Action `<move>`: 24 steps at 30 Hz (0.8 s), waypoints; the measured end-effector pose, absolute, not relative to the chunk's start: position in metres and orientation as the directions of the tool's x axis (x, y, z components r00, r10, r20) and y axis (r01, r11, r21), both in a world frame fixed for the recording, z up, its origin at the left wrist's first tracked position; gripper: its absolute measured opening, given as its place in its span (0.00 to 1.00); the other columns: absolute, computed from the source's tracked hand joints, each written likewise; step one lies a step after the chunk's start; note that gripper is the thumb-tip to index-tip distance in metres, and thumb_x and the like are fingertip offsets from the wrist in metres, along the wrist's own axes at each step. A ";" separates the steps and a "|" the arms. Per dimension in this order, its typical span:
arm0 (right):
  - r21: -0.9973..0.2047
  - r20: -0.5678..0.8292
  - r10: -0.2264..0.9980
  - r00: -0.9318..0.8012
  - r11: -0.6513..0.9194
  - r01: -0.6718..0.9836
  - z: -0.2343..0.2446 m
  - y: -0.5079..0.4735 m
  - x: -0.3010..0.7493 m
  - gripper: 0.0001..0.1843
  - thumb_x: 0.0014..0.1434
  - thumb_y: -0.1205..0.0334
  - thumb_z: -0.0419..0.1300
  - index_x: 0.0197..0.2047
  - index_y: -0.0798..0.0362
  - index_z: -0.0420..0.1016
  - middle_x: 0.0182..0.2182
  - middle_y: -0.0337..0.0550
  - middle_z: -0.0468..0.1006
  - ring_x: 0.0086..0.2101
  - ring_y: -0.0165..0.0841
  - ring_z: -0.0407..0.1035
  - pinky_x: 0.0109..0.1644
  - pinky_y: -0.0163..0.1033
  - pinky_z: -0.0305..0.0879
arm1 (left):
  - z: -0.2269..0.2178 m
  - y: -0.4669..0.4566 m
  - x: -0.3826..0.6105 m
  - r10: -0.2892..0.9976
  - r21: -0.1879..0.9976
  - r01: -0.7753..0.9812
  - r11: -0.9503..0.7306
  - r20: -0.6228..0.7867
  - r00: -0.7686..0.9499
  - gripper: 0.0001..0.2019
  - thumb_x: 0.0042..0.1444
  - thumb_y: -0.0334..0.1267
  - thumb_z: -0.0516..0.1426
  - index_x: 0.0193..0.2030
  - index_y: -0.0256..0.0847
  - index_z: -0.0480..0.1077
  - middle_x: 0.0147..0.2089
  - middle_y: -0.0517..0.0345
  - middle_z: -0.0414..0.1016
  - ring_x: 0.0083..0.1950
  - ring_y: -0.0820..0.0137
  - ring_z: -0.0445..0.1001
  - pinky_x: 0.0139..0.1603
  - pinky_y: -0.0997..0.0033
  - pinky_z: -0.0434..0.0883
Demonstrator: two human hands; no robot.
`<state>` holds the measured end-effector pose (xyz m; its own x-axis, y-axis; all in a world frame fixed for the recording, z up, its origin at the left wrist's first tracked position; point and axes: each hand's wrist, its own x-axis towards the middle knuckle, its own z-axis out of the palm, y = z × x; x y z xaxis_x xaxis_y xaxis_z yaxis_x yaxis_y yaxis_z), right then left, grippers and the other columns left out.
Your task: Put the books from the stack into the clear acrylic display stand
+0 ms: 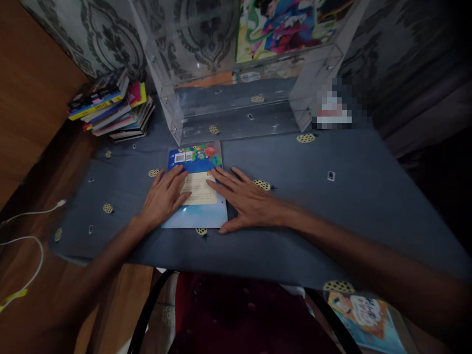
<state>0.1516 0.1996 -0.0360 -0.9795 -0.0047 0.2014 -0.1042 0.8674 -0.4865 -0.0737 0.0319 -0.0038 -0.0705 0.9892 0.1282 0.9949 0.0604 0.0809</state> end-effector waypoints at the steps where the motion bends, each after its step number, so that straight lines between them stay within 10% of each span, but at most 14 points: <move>1: -0.484 0.202 -0.004 -0.979 0.869 -0.104 -0.036 0.199 0.151 0.61 0.54 0.26 0.58 0.76 0.56 0.42 0.75 0.58 0.41 0.72 0.55 0.35 0.72 0.63 0.31 | -0.003 0.025 -0.070 0.993 0.079 0.996 0.030 0.115 -0.039 0.23 0.70 0.47 0.46 0.66 0.41 0.61 0.71 0.45 0.62 0.72 0.56 0.59 0.74 0.43 0.49; 11: -0.476 0.196 0.002 -0.981 0.875 -0.094 -0.026 0.192 0.154 0.58 0.57 0.25 0.53 0.74 0.61 0.45 0.74 0.62 0.44 0.72 0.55 0.36 0.73 0.65 0.31 | -0.006 -0.024 -0.065 0.985 0.189 0.980 0.062 0.147 -0.090 0.19 0.71 0.42 0.46 0.65 0.46 0.62 0.68 0.47 0.66 0.68 0.59 0.66 0.68 0.51 0.65; 24: -0.304 0.341 -0.094 -0.935 0.931 -0.204 -0.033 0.051 0.125 0.43 0.68 0.40 0.51 0.67 0.73 0.59 0.69 0.68 0.57 0.70 0.50 0.49 0.73 0.53 0.49 | -0.021 -0.031 -0.071 0.979 0.243 0.969 0.047 0.184 -0.094 0.23 0.72 0.38 0.42 0.71 0.49 0.55 0.72 0.50 0.61 0.74 0.59 0.56 0.72 0.46 0.59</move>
<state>0.1253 0.0514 -0.0330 -0.9353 -0.0937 0.3412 -0.2041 0.9305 -0.3041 -0.0712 -0.0312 -0.0212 -0.0937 0.9785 0.1837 0.9689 0.0471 0.2430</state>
